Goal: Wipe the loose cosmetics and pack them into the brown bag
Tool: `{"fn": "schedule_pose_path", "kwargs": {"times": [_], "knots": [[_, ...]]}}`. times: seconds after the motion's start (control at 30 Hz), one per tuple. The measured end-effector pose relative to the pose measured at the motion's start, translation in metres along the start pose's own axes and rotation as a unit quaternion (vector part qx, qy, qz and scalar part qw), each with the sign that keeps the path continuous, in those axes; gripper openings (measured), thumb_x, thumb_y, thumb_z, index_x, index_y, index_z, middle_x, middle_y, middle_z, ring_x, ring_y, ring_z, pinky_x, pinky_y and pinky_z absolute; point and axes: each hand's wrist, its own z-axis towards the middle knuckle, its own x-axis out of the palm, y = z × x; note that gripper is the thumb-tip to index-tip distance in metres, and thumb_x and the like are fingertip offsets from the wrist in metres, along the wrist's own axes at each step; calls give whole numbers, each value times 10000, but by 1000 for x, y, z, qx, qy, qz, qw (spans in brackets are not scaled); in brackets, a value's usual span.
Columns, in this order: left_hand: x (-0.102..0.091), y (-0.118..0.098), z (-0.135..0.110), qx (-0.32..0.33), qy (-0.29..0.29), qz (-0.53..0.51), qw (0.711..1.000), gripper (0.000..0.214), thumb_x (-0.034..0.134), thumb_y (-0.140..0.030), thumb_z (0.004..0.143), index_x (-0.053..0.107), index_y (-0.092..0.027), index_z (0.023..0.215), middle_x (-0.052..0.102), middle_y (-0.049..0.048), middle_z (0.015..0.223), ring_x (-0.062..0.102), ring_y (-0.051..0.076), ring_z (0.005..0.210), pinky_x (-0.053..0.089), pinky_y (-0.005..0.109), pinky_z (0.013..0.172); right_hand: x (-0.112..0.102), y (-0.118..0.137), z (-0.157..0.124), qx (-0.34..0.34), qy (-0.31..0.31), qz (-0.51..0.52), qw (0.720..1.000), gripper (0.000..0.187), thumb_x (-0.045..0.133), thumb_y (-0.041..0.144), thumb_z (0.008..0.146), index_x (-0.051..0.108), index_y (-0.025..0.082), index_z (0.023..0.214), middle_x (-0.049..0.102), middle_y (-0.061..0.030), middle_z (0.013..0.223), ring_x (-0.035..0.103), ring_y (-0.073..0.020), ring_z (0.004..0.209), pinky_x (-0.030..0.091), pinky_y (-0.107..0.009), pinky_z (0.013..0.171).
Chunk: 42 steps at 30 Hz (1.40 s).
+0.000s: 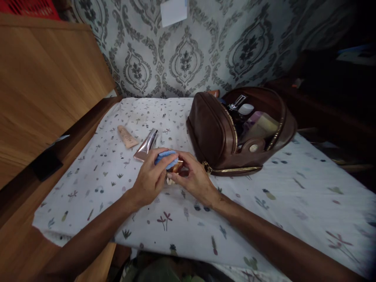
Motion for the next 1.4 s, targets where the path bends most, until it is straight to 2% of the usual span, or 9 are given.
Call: {"fn": "schedule_pose_path", "kwargs": {"times": [0.17,0.3,0.57,0.7,0.8,0.93,1.13,1.3,1.4], "knots": [[-1,3,4,-63,-4,-54,997,357,434,-81,950,586,-215,1244,558,92,1244,564,203,1180,497,395,1014,-1,1,5,121,61,188,973,531,659,526,850,561,238,1286,639,-46,1040,659,-179,833,615,-341,690],[-2,6,2,-87,15,-78,993,316,454,-98,945,615,-210,1193,588,91,1195,574,216,1179,506,411,1009,1,-2,6,223,54,321,919,446,641,608,836,658,206,1029,668,-33,920,664,-167,763,610,-333,677],[2,-3,1,171,74,45,981,207,460,-49,933,629,-135,1016,638,153,1173,522,268,1287,539,475,1016,3,-4,7,260,-23,391,882,386,848,480,661,684,183,846,649,3,795,587,-107,701,510,-213,610],[-10,10,2,192,75,55,977,176,478,-29,911,613,-137,883,651,146,1102,553,260,1229,570,428,963,1,-1,7,248,-18,369,896,375,858,394,660,666,201,917,631,18,819,587,-112,741,525,-251,684],[-22,22,2,135,57,38,988,250,424,-1,890,595,-179,852,641,119,1108,561,243,1204,563,441,936,0,-1,7,223,-12,353,909,329,820,380,707,609,228,910,600,27,821,577,-116,755,512,-252,681],[-31,33,2,-19,-23,-2,1000,298,395,-5,866,633,-185,855,620,107,1163,601,219,1114,530,421,917,-1,1,6,196,7,341,919,323,788,386,737,550,249,908,539,30,831,536,-114,736,492,-235,635],[-28,34,4,-249,-48,-177,951,277,511,-241,923,637,-177,1162,671,80,1137,630,213,1022,521,308,849,1,8,4,142,36,290,946,323,732,426,782,511,251,941,498,3,893,505,-135,769,508,-246,605],[-22,26,0,-319,6,-228,920,326,559,-409,936,618,-183,1163,674,33,982,626,191,876,513,256,758,1,7,4,74,-30,226,971,305,654,443,824,451,262,963,479,4,893,504,-141,751,507,-242,577],[-18,26,-3,-287,-18,-173,942,308,556,-394,939,625,-205,1171,664,40,1090,624,212,972,506,273,836,0,6,1,39,-57,144,987,231,567,381,890,448,258,1046,517,-14,931,536,-158,803,492,-255,607]]}}
